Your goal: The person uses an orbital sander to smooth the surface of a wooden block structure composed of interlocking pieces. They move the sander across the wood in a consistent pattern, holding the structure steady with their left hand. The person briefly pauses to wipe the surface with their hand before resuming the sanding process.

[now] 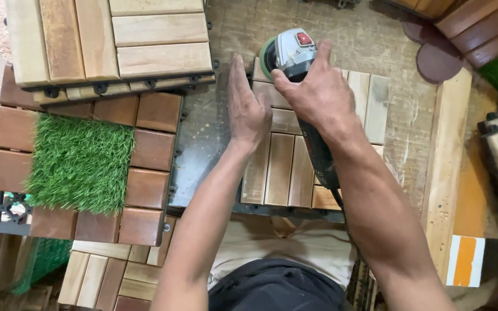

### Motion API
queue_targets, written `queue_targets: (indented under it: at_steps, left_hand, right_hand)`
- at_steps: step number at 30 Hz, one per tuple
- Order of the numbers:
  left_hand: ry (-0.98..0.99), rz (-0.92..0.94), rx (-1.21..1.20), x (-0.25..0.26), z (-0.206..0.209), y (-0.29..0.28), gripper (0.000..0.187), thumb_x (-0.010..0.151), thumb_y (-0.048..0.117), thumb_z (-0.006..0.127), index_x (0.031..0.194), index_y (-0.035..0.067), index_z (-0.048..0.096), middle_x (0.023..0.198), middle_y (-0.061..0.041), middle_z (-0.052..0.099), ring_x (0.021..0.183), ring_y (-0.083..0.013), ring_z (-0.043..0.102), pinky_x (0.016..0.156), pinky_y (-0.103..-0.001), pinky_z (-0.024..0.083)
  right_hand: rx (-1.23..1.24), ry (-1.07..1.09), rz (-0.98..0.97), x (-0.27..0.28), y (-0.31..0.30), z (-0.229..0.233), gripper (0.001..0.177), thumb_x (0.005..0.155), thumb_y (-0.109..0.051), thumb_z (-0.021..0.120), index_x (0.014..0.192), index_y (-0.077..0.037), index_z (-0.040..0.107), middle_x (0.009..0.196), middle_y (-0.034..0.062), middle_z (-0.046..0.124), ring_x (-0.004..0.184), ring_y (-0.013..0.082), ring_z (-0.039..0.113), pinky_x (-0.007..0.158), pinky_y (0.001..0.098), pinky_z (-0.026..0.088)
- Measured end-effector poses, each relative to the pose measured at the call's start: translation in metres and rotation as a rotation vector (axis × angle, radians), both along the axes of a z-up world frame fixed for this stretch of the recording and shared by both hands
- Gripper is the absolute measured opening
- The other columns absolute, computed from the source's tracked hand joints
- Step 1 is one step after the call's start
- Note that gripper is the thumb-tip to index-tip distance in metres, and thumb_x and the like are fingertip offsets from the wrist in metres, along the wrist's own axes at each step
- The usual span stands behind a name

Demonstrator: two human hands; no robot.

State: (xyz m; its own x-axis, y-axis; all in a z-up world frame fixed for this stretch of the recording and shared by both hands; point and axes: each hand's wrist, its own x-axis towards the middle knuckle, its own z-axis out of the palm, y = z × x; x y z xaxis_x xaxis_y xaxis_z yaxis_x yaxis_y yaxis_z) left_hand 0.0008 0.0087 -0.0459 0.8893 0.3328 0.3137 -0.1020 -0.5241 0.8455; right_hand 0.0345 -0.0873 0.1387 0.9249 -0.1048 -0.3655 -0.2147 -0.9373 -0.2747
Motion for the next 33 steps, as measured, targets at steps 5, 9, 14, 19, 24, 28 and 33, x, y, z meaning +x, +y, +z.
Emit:
queue_targets:
  at_steps: [5,9,14,19,24,28,33]
  left_hand:
    - [-0.026,0.009,0.014,0.002,-0.006,0.000,0.074,0.094,0.009,0.053,0.160,-0.001,0.019,0.167,-0.024,0.026,0.158,-0.0383,0.028,0.134,-0.048,0.024]
    - [-0.057,0.018,0.032,0.003,-0.014,0.000,0.076,0.093,0.006,0.053,0.160,0.000,0.019,0.168,-0.023,0.026,0.158,-0.0379,0.029,0.133,-0.048,0.026]
    - [-0.057,0.036,0.025,0.002,-0.009,0.000,0.073,0.095,0.011,0.053,0.159,-0.001,0.021,0.166,-0.023,0.029,0.157,-0.0386,0.031,0.133,-0.048,0.027]
    - [0.010,0.005,0.013,0.001,0.004,0.001,0.080,0.086,0.002,0.057,0.158,-0.001,0.021,0.166,-0.025,0.028,0.157,-0.0389,0.028,0.133,-0.048,0.023]
    - [0.038,0.006,0.029,0.001,0.000,0.000,0.078,0.085,0.003,0.048,0.158,-0.002,0.023,0.165,-0.025,0.031,0.156,-0.0383,0.029,0.132,-0.047,0.023]
    - [0.033,0.008,0.049,0.002,0.000,0.000,0.078,0.084,0.004,0.050,0.158,-0.002,0.024,0.165,-0.023,0.032,0.155,-0.0369,0.031,0.132,-0.046,0.025]
    - [0.025,0.027,0.073,0.005,-0.005,-0.001,0.074,0.084,0.007,0.049,0.155,-0.002,0.030,0.160,-0.024,0.040,0.150,-0.0383,0.039,0.128,-0.047,0.029]
  right_hand:
    - [0.024,-0.008,0.020,-0.004,0.004,0.001,0.077,0.091,-0.062,0.061,0.138,-0.011,0.029,0.108,0.0249,0.069,0.100,0.0487,0.066,0.084,0.0601,0.052]
    - [0.027,0.002,0.050,-0.005,0.005,-0.001,0.083,0.090,-0.063,0.060,0.144,-0.009,0.027,0.112,0.0262,0.069,0.105,0.0503,0.065,0.087,0.0608,0.050]
    - [0.011,0.015,0.042,-0.006,-0.001,0.002,0.092,0.089,-0.064,0.059,0.152,-0.008,0.023,0.115,0.0273,0.068,0.108,0.0504,0.063,0.089,0.0600,0.049]
    - [0.022,0.006,0.006,-0.004,-0.013,0.002,0.081,0.088,-0.064,0.060,0.140,-0.009,0.030,0.111,0.0266,0.069,0.105,0.0511,0.064,0.087,0.0602,0.049]
    - [0.001,0.004,-0.010,-0.005,-0.025,0.005,0.087,0.090,-0.064,0.059,0.150,-0.010,0.025,0.112,0.0250,0.069,0.107,0.0492,0.064,0.089,0.0585,0.050]
    - [0.022,0.014,-0.049,-0.006,-0.031,0.013,0.086,0.091,-0.062,0.062,0.149,-0.011,0.026,0.115,0.0226,0.068,0.108,0.0467,0.064,0.088,0.0581,0.051]
    - [0.008,0.043,-0.095,-0.006,-0.041,0.013,0.099,0.090,-0.064,0.063,0.159,-0.010,0.017,0.133,0.0226,0.061,0.122,0.0462,0.057,0.098,0.0568,0.047]
